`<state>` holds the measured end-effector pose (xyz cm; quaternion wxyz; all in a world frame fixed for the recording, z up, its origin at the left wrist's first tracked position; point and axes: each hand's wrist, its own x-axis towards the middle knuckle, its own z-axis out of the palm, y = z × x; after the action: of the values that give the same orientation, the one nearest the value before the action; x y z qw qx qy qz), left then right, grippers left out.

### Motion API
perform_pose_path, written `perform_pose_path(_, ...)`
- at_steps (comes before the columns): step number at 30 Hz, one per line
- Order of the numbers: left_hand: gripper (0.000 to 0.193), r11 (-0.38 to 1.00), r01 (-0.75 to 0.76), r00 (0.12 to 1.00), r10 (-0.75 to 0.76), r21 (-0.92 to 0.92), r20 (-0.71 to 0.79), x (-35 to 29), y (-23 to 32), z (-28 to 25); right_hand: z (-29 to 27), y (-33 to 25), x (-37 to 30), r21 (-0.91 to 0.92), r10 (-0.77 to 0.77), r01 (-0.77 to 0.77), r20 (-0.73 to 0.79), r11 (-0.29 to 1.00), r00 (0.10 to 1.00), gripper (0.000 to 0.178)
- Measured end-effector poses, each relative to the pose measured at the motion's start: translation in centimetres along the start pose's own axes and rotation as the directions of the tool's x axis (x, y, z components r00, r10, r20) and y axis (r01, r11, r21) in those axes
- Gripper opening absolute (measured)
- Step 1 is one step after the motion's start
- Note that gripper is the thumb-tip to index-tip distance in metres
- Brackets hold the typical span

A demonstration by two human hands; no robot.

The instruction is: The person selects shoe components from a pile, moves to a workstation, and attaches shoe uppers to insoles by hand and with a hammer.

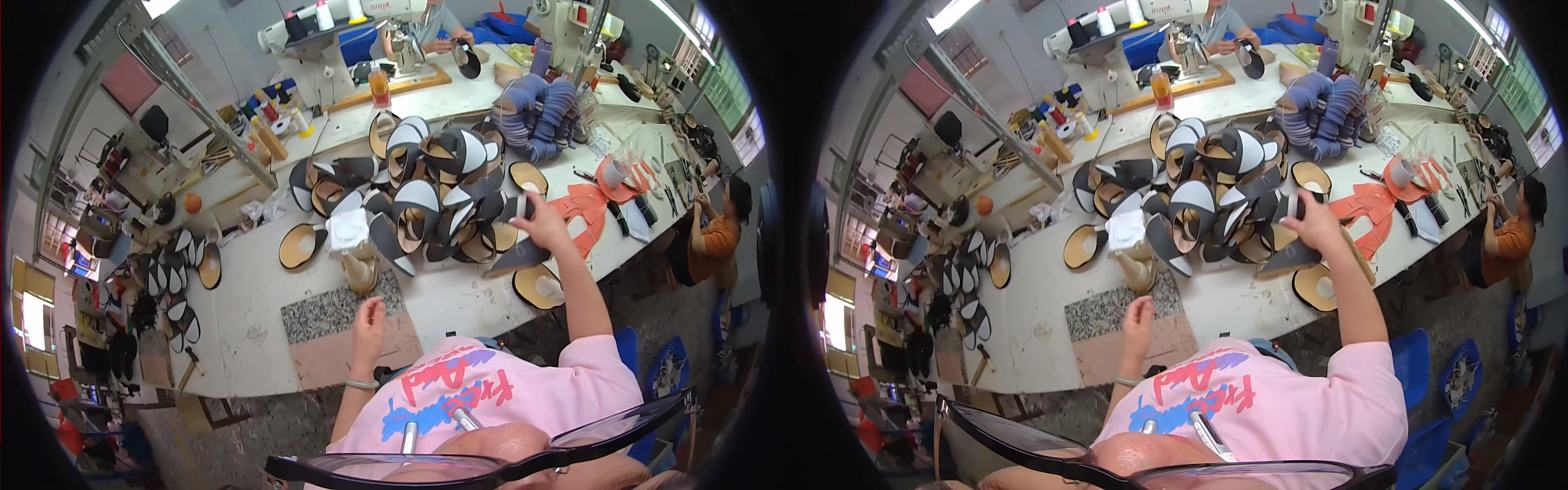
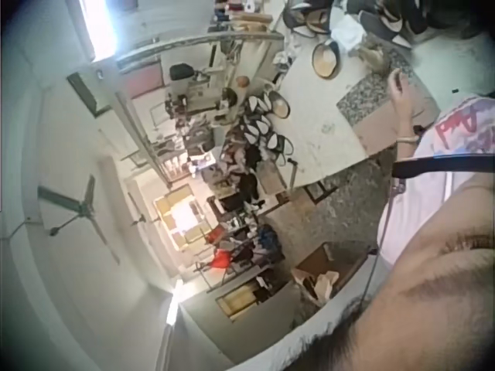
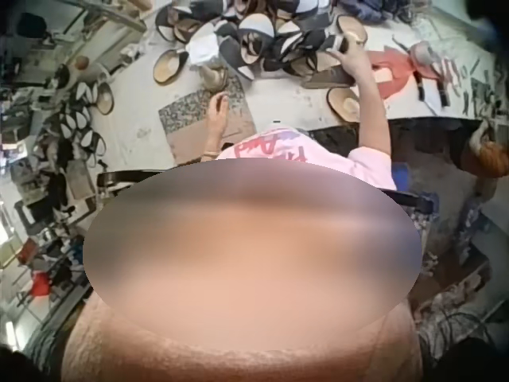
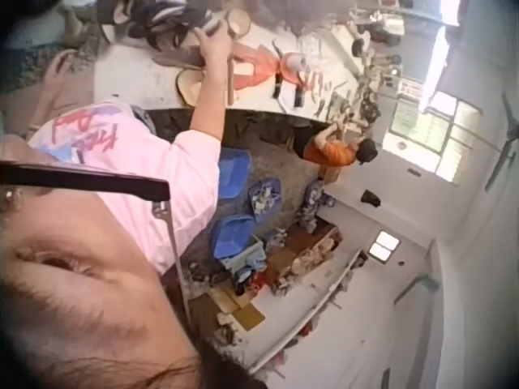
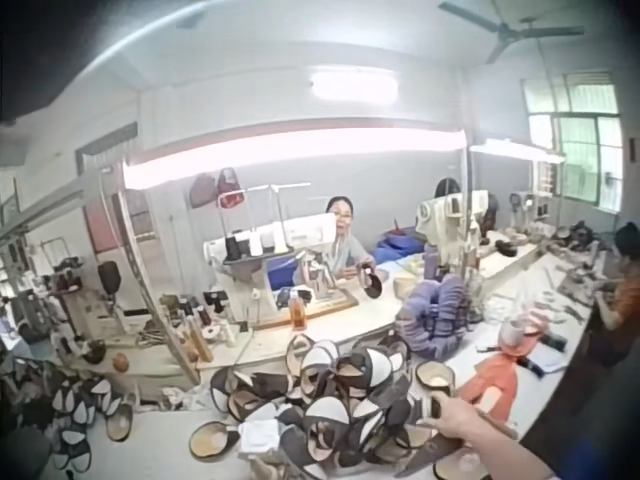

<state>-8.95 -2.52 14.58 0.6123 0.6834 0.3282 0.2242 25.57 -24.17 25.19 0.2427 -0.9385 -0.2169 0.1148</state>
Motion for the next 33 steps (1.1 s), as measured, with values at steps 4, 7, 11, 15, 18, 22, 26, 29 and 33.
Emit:
perform_pose_path(4,0.030,0.999,0.033,0.984,-0.030,-0.018,0.173,1.6,-2.2,3.9,4.7,0.2,-3.0,0.427,-0.006,-0.015,0.047,0.904,0.999,0.027)
perform_pose_path(7,0.040,0.966,0.257,0.878,-0.230,-0.008,0.420,2.8,-1.3,8.3,9.7,0.2,-4.9,0.683,-0.068,0.004,0.068,0.730,0.995,0.026)
perform_pose_path(11,0.048,0.895,0.431,0.804,-0.323,-0.114,0.498,3.1,-1.5,12.1,11.6,-4.8,-8.1,0.732,-0.094,0.014,0.068,0.681,0.993,0.026)
perform_pose_path(15,0.040,0.986,0.011,0.929,0.051,-0.166,0.366,3.0,0.3,11.5,9.1,-5.8,-7.8,0.750,-0.255,0.164,0.006,0.641,0.967,0.023)
perform_pose_path(18,0.037,0.849,-0.517,0.851,0.496,0.111,0.171,4.7,4.6,9.8,6.4,-7.9,-6.2,0.770,-0.391,0.375,-0.178,0.516,0.903,0.023)
perform_pose_path(22,0.042,0.610,-0.694,0.690,0.715,0.381,0.113,10.3,7.8,7.8,5.0,-11.5,-0.5,0.450,-0.625,0.710,-0.349,0.542,0.698,0.037)
perform_pose_path(26,0.053,0.692,-0.392,0.912,0.377,0.606,0.159,16.9,5.5,4.5,4.0,-14.7,5.9,0.471,-0.556,0.505,-0.036,0.723,0.830,0.053)
perform_pose_path(29,0.050,0.660,-0.195,0.976,0.206,0.725,0.074,17.8,3.4,2.3,4.6,-12.8,15.1,0.453,-0.525,0.482,-0.037,0.750,0.850,0.048)
perform_pose_path(33,0.037,0.767,-0.303,0.930,0.368,0.566,0.000,16.2,4.2,2.0,1.6,-8.8,27.9,0.359,-0.411,0.413,-0.086,0.837,0.908,0.047)
